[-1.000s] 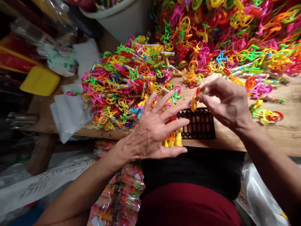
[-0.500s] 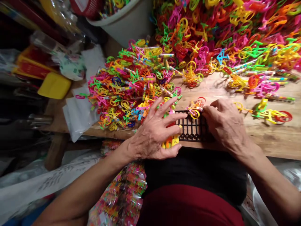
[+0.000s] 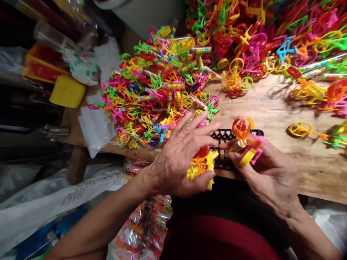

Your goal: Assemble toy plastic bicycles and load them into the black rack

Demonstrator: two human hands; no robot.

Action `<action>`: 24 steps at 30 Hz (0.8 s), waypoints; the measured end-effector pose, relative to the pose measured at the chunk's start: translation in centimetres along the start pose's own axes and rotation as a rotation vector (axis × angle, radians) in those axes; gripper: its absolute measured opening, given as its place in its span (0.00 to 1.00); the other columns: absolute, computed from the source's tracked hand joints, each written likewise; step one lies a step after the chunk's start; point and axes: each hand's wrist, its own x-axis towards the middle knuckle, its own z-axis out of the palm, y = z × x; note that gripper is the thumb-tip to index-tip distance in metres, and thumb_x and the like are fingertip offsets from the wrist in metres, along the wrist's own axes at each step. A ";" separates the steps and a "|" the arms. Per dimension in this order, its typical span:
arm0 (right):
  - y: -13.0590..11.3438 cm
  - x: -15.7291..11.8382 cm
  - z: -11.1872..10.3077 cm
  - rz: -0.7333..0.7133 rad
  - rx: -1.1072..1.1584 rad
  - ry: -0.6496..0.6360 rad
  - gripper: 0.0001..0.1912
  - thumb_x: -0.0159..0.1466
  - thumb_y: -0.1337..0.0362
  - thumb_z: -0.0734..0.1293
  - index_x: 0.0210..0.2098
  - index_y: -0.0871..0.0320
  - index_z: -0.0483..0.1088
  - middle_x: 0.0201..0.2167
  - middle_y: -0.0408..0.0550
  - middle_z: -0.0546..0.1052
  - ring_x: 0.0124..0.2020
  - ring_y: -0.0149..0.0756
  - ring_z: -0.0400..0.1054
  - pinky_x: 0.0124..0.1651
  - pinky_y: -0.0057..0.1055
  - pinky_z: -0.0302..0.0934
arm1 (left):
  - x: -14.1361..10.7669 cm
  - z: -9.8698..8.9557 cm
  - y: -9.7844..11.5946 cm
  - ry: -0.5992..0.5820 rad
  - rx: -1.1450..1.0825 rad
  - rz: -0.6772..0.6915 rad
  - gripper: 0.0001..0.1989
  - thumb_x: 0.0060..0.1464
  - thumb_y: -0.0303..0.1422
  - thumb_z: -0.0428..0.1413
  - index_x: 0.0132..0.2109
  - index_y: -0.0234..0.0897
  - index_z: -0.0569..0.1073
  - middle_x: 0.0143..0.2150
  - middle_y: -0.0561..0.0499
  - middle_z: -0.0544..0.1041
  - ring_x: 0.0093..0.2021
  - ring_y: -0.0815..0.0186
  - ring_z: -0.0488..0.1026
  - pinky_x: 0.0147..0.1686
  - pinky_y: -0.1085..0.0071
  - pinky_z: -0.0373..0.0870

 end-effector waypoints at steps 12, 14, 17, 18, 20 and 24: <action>1.3 1.1 2.4 0.087 0.235 -0.142 0.06 0.64 0.65 0.71 0.42 0.54 0.73 0.37 0.43 0.79 0.34 0.31 0.73 0.37 0.27 0.69 | -0.3 0.7 -0.5 0.037 0.011 0.013 0.07 0.58 0.37 0.56 0.39 0.39 0.71 0.60 0.44 0.76 0.72 0.48 0.61 0.72 0.37 0.52; 1.5 1.2 2.1 0.084 0.230 -0.169 0.07 0.64 0.64 0.71 0.42 0.54 0.73 0.38 0.43 0.80 0.35 0.32 0.74 0.38 0.28 0.70 | -0.3 0.9 -0.6 0.032 0.020 -0.011 0.08 0.58 0.39 0.55 0.38 0.40 0.71 0.59 0.46 0.76 0.72 0.48 0.61 0.72 0.35 0.51; 1.9 1.0 2.1 0.031 0.166 -0.159 0.09 0.64 0.66 0.70 0.44 0.54 0.73 0.41 0.44 0.79 0.38 0.33 0.74 0.42 0.30 0.70 | -0.4 1.1 -0.5 0.060 0.039 -0.013 0.09 0.57 0.41 0.55 0.39 0.40 0.70 0.59 0.46 0.76 0.71 0.47 0.62 0.72 0.36 0.52; 2.0 0.9 2.2 0.016 0.133 -0.154 0.10 0.64 0.67 0.70 0.45 0.54 0.73 0.41 0.44 0.79 0.39 0.33 0.74 0.43 0.30 0.70 | -0.4 1.2 -0.4 0.068 0.042 -0.003 0.09 0.56 0.40 0.55 0.40 0.40 0.70 0.58 0.46 0.76 0.71 0.48 0.62 0.72 0.37 0.53; 2.2 0.8 2.5 0.002 0.098 -0.134 0.11 0.63 0.68 0.71 0.45 0.53 0.73 0.42 0.44 0.79 0.39 0.33 0.74 0.44 0.30 0.70 | -0.5 1.3 -0.3 0.075 0.046 0.015 0.10 0.55 0.39 0.56 0.43 0.41 0.70 0.58 0.46 0.76 0.71 0.49 0.63 0.73 0.39 0.54; 1.9 0.8 2.7 0.052 0.190 -0.100 0.08 0.63 0.67 0.71 0.43 0.54 0.73 0.40 0.43 0.80 0.37 0.33 0.76 0.41 0.28 0.72 | -0.4 1.5 -0.1 0.146 0.064 0.019 0.13 0.56 0.36 0.57 0.47 0.39 0.69 0.56 0.44 0.77 0.66 0.51 0.69 0.71 0.39 0.56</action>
